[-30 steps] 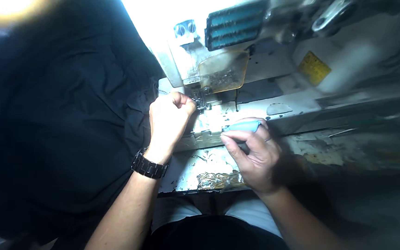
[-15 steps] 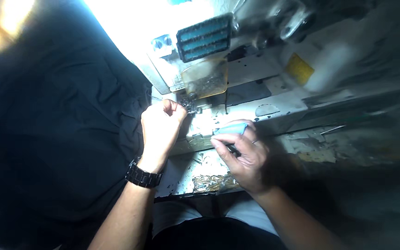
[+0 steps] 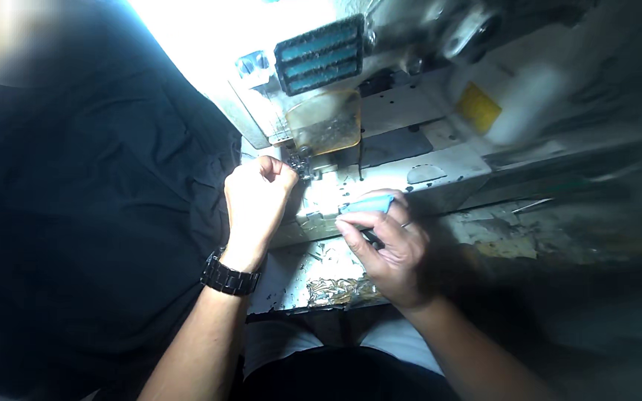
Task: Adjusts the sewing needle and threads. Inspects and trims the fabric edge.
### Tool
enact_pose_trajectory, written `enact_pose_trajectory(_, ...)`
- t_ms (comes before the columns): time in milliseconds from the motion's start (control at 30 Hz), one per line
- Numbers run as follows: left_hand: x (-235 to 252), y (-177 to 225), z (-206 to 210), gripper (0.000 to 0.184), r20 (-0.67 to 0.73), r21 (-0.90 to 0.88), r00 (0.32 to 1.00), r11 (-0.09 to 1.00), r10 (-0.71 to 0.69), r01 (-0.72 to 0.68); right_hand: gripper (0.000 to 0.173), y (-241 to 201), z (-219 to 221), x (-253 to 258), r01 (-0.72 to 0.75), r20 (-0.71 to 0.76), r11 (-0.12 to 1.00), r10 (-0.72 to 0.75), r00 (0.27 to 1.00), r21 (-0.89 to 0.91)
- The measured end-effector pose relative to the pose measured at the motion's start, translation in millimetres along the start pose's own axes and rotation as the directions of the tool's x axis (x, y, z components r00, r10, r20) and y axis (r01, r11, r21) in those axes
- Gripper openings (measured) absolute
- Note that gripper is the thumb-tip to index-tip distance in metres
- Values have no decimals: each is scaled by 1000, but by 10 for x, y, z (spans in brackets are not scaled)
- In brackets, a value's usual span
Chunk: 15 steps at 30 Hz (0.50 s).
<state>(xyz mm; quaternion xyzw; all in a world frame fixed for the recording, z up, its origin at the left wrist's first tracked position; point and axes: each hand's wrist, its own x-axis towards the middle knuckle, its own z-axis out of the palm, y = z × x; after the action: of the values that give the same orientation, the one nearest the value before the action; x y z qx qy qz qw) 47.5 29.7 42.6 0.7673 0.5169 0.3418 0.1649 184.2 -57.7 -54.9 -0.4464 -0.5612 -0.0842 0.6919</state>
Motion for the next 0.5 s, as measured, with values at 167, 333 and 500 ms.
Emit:
enact_pose_trajectory(167, 5, -16, 8, 16, -11, 0, 1000, 1000, 7, -7, 6, -1, 1, 4, 8, -5, 1000, -8, 1000, -3)
enact_pose_trajectory(333, -9, -32, 7, 16, -6, -21, 1000, 999, 24, -24, 6, 1, -1, 6, 13, 0, 1000, -13, 1000, -10)
enact_pose_trajectory(500, -5, -55, -189, 9, 129, -149, 987, 986, 99, -80, 7, 1, 0, 11, 13, -3, 1000, -13, 1000, 1)
